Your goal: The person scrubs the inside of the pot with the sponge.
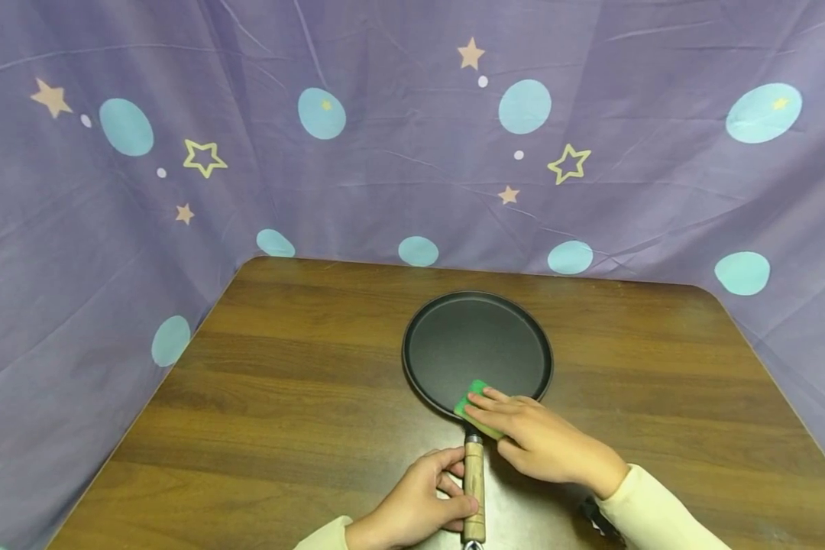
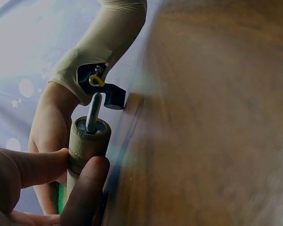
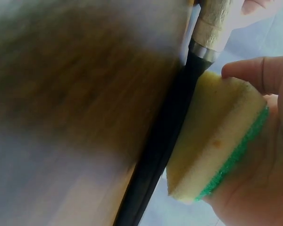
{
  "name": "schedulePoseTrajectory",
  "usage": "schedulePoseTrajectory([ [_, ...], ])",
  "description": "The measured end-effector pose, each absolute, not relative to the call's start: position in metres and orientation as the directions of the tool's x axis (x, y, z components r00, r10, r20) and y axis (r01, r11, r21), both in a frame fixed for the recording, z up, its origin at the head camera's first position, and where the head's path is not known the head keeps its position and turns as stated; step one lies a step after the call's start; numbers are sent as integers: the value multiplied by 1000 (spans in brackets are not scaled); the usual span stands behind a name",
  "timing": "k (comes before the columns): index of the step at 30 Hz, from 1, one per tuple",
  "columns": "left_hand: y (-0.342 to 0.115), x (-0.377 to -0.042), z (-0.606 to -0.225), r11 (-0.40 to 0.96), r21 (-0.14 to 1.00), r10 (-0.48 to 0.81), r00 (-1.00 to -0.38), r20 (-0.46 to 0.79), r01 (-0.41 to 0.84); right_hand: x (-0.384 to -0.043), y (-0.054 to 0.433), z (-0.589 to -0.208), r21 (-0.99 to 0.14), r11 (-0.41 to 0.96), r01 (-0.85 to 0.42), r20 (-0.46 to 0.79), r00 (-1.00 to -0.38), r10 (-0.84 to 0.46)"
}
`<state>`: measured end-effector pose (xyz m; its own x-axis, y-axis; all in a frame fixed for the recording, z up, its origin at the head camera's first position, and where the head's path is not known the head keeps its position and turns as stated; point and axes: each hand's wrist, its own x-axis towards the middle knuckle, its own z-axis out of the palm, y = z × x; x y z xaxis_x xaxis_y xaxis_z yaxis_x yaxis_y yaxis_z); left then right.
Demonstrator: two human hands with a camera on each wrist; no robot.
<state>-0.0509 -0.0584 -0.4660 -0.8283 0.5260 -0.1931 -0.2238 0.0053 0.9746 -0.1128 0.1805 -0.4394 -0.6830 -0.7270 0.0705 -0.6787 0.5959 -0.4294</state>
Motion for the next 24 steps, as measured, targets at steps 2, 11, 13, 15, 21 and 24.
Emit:
schedulePoseTrajectory([
  [2, -59, -51, -466, 14, 974, 528, -826, -198, -225, -114, 178, -440, -435, 592, -678, 65, -679, -731],
  [11, -59, -53, -467, 20, 975, 535, -822, -197, -221, -122, 171, -442, -484, 566, -667, 46, -666, -745],
  [13, -59, -53, -467, 15, 976, 534, -823, -192, -219, -124, 169, -442, -496, 560, -664, 42, -663, -748],
  [15, -59, -53, -467, 14, 977, 533, -825, -187, -212, -125, 168, -442, -500, 557, -663, 42, -661, -750],
  [21, -58, -53, -466, 39, 980, 526, -830, -186, -195, -127, 162, -442, -514, 540, -666, 43, -649, -760],
  [24, -58, -52, -466, 46, 978, 526, -827, -198, -205, -129, 160, -443, -522, 547, -654, 21, -651, -759],
])
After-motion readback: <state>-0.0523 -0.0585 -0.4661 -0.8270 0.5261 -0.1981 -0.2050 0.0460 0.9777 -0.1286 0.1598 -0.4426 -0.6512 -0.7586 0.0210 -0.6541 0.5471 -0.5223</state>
